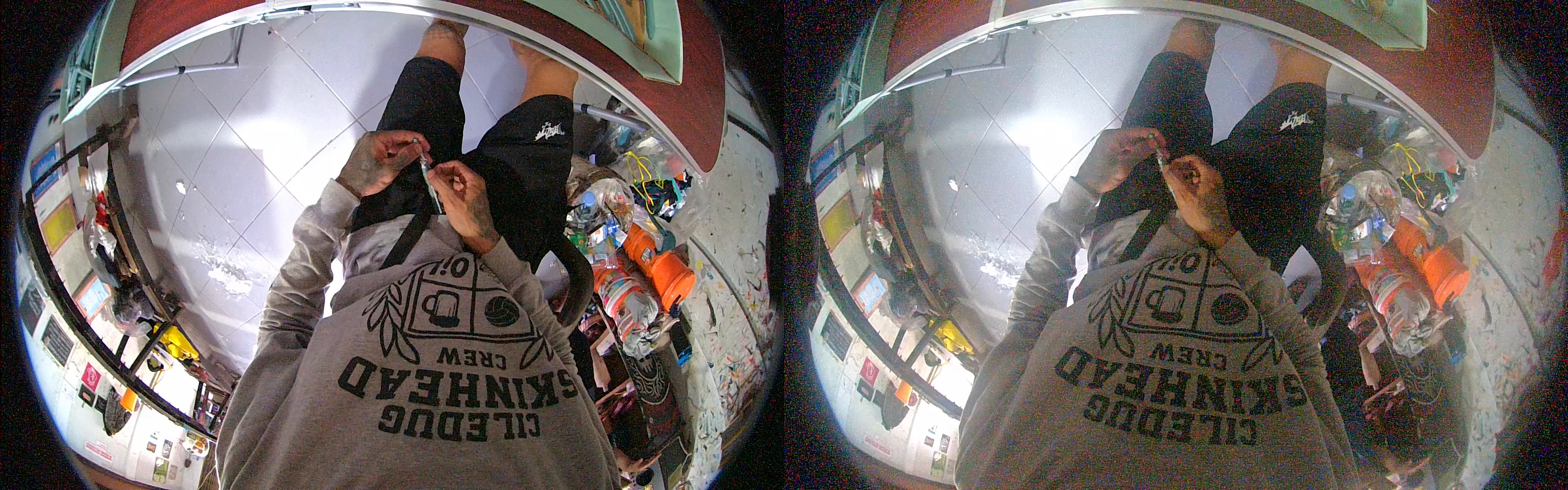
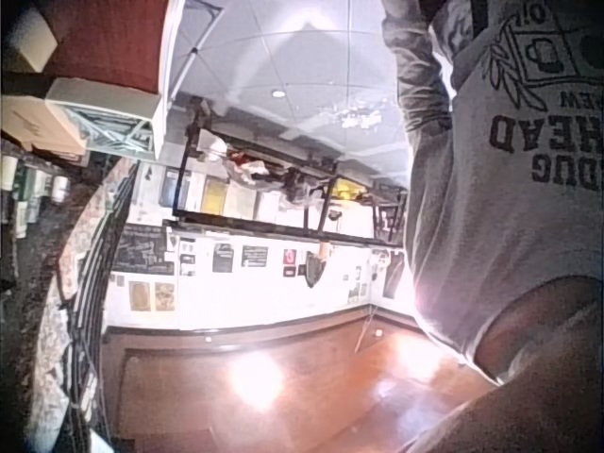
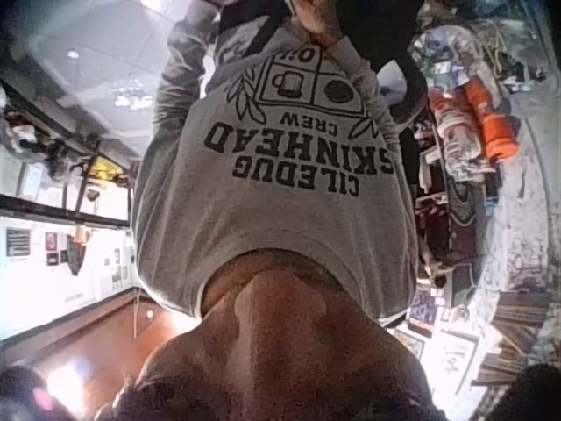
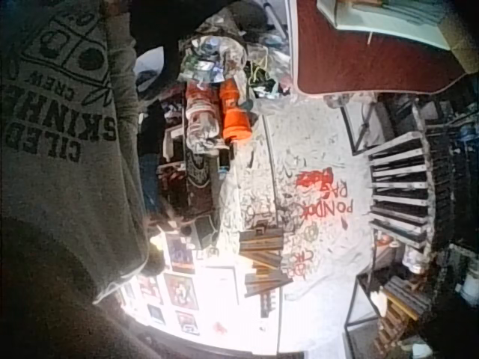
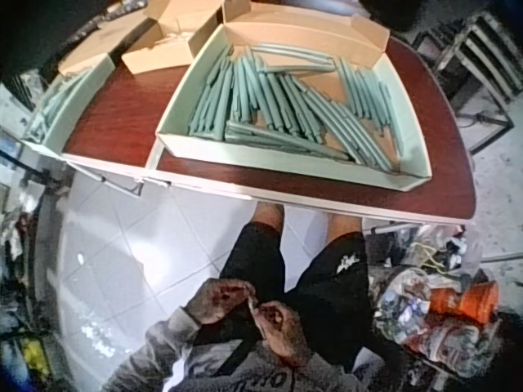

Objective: The person is assembling plastic pens by inserting white clips into the pen barrels and snapping them into place.

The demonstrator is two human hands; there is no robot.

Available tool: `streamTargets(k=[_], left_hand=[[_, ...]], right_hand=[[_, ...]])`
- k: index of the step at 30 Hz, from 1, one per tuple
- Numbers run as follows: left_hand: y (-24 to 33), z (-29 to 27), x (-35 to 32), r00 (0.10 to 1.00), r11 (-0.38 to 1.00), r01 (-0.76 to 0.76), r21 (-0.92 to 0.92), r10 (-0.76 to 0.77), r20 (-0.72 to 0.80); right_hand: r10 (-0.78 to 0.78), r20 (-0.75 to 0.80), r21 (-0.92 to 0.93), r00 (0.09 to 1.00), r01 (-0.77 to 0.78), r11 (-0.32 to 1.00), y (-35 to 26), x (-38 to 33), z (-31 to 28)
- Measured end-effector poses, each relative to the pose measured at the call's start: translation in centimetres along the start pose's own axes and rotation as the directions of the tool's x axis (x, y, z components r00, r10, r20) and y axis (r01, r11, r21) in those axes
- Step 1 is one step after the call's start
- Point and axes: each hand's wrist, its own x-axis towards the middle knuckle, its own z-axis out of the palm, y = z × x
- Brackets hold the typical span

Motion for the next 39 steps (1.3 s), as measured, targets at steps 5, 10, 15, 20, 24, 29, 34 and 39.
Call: streamTargets(k=[5, 10, 15, 20, 24, 29, 34, 39], left_hand=[[0.7, 0.1, -0.2, 0.999, 0.999, 0.042, -0.032, -0.042, 0.004], [0.2, 0.1, -0.1, 0.996, 0.993, 0.091, -0.073, -0.089, 0.029], [0.3, 0.1, -0.1, 0.996, 0.994, 0.085, -0.074, -0.083, 0.030], [-0.1, 0.2, -0.1, 0.998, 0.979, 0.058, -0.197, -0.052, 0.035], [-0.4, 0.3, -0.1, 0.996, 0.974, 0.089, -0.210, -0.084, 0.030], [-0.3, 0.4, -0.2, 0.995, 0.972, 0.095, -0.215, -0.094, 0.014], [-0.4, 0.4, -0.2, 0.995, 0.980, 0.099, -0.175, -0.100, 0.003], [-0.4, 0.5, -0.4, 0.997, 0.999, 0.025, -0.031, -0.027, -0.066]], right_hand=[[0.011, 0.000, -0.026, 1.000, -0.011, 1.000, 0.2, 0.0, -0.1], [0.006, -0.004, 0.006, 1.000, -0.006, 1.000, -0.3, -0.2, -0.1], [0.040, -0.005, -0.033, 0.999, -0.040, 0.999, -1.3, -0.3, -0.2], [-0.025, -0.020, -0.053, 0.999, 0.024, 0.998, -0.7, -0.2, -0.1], [-0.001, -0.020, -0.046, 1.000, 0.000, 0.999, -0.7, -0.2, -0.1], [0.020, -0.030, 0.047, 0.999, -0.018, 0.999, -0.6, -0.2, 0.1], [0.033, -0.026, 0.060, 0.999, -0.032, 0.998, -0.7, -0.2, 0.0], [0.023, -0.018, 0.019, 1.000, -0.023, 1.000, 0.3, 0.2, 0.0]])
